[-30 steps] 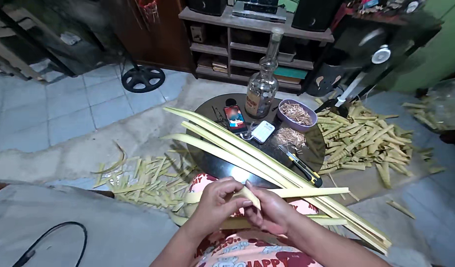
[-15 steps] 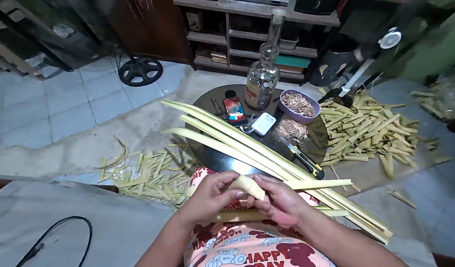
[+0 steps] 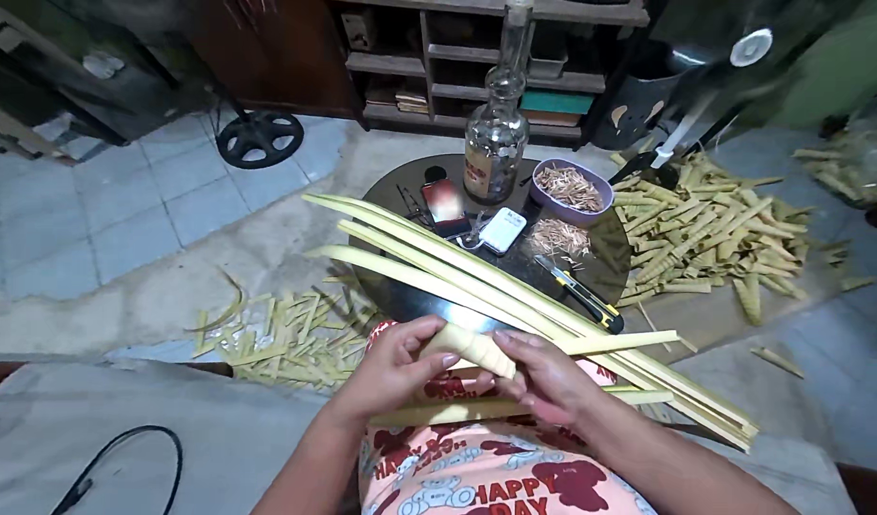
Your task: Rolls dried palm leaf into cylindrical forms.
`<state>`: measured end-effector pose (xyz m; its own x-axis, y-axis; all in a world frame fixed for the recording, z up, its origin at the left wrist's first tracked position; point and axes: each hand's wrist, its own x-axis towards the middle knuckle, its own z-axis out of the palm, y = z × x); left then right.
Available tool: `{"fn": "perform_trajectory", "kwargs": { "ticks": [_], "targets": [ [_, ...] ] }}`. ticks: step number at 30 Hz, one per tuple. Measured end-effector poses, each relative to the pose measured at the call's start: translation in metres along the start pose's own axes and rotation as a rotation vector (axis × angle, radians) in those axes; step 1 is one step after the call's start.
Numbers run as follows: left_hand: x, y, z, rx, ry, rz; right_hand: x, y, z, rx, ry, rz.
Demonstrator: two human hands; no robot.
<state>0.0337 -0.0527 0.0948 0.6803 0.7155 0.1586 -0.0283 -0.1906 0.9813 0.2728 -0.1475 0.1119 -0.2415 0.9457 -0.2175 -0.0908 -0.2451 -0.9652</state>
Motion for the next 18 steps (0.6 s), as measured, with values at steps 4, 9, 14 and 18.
{"fn": "perform_trajectory", "kwargs": {
  "ticks": [4,9,14,18],
  "targets": [
    [-0.001,0.000,-0.004,0.025,0.010,-0.040,0.000,0.011,-0.002,-0.710,0.104,-0.400],
    [0.000,-0.005,-0.008,0.006,0.006,-0.063,0.000,0.009,-0.004,-0.175,0.043,-0.057],
    [0.003,-0.003,-0.016,-0.041,0.001,-0.062,-0.002,0.012,-0.008,-0.241,0.043,-0.129],
    [0.005,-0.002,-0.018,-0.042,-0.002,-0.081,-0.003,0.011,-0.009,-0.584,0.099,-0.269]
  ]
}}
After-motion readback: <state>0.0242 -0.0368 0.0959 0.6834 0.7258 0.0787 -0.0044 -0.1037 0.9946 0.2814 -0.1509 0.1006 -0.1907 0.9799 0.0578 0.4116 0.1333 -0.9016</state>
